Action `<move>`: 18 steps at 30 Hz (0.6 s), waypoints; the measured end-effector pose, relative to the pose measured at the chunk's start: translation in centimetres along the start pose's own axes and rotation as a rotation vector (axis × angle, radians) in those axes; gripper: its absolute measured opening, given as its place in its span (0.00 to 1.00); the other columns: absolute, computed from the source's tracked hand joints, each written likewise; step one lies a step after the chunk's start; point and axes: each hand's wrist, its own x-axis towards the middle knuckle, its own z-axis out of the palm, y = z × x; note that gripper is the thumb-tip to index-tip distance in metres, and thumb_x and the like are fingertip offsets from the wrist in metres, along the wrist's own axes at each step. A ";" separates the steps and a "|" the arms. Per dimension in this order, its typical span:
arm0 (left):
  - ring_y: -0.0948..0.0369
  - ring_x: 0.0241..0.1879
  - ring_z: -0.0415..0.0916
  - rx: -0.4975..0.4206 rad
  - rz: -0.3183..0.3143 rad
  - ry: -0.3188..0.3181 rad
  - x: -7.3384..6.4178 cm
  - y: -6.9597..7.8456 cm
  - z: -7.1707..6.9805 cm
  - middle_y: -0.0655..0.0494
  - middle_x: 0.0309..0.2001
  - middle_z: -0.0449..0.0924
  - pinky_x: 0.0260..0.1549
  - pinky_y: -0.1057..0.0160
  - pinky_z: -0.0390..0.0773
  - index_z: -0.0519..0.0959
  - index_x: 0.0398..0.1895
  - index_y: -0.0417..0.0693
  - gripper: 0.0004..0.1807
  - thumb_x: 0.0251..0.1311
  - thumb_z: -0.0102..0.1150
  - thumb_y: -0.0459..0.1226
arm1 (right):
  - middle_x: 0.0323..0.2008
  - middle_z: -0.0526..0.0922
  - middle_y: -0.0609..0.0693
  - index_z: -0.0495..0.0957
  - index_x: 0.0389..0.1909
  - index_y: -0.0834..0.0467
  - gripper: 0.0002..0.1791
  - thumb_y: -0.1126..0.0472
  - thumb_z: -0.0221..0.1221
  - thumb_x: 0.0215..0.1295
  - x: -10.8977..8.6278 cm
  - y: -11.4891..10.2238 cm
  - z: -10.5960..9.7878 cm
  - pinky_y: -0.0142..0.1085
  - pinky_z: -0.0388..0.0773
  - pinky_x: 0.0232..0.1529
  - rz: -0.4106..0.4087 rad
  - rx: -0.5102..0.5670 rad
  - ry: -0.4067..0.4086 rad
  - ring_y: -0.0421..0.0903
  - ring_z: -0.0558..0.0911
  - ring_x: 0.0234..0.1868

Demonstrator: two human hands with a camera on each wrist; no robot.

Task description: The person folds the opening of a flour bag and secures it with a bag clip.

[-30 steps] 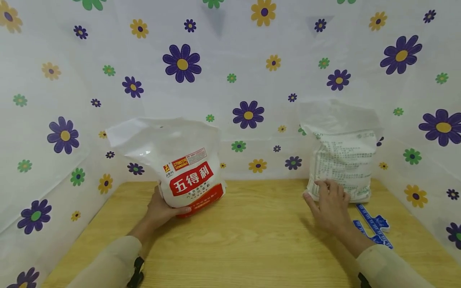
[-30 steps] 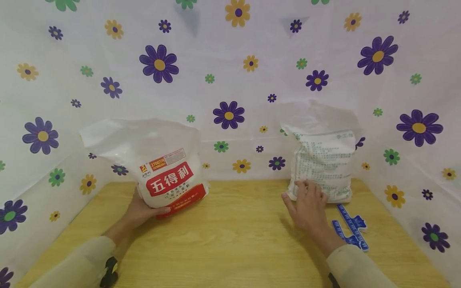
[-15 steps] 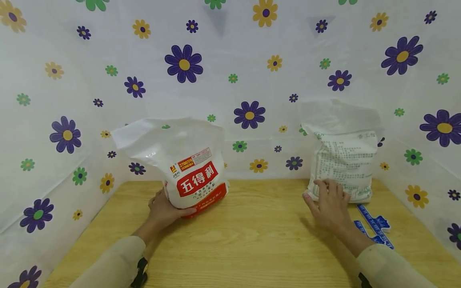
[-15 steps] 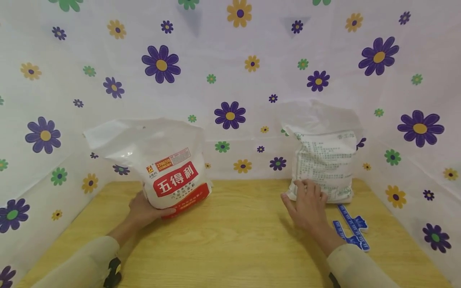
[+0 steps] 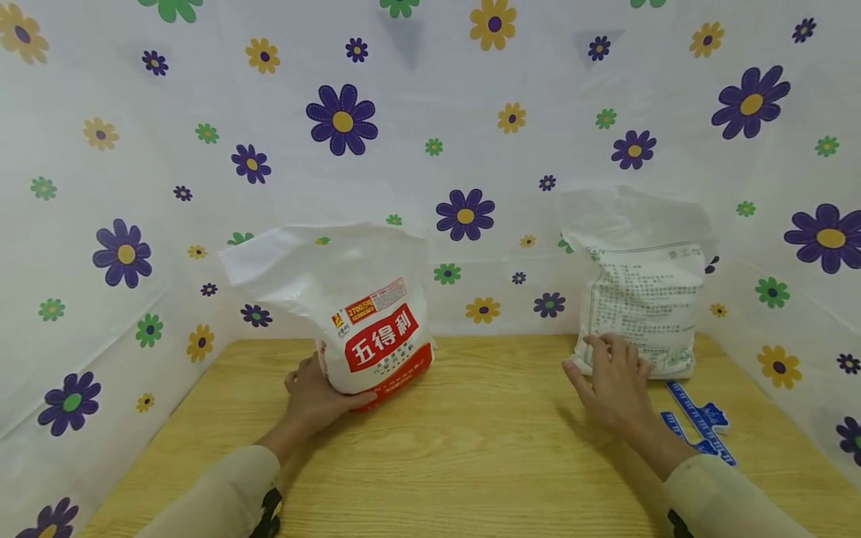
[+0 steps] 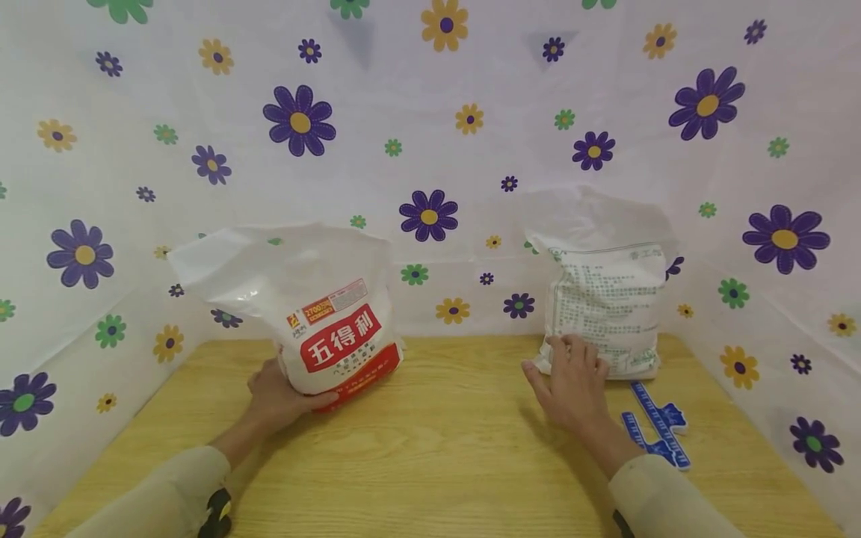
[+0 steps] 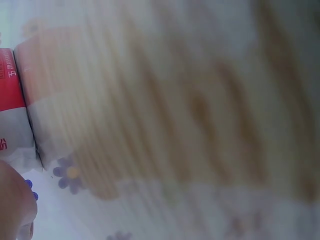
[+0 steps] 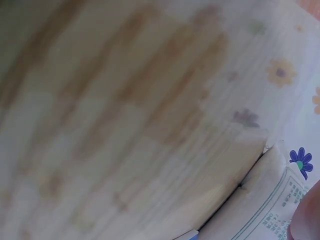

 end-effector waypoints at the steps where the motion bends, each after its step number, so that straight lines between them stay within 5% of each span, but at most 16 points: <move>1: 0.44 0.61 0.66 -0.005 0.003 -0.002 0.0 0.1 0.1 0.50 0.59 0.79 0.56 0.38 0.50 0.66 0.65 0.57 0.54 0.33 0.80 0.62 | 0.62 0.62 0.68 0.66 0.65 0.65 0.35 0.39 0.47 0.75 0.0 0.0 0.0 0.62 0.57 0.49 0.002 -0.001 -0.002 0.66 0.60 0.60; 18: 0.44 0.64 0.63 -0.055 0.048 -0.034 -0.2 1.1 0.6 0.52 0.61 0.78 0.57 0.40 0.50 0.66 0.66 0.58 0.53 0.33 0.82 0.59 | 0.63 0.61 0.67 0.65 0.67 0.64 0.37 0.37 0.46 0.75 0.1 -0.5 0.2 0.62 0.56 0.51 0.016 0.021 -0.034 0.66 0.60 0.60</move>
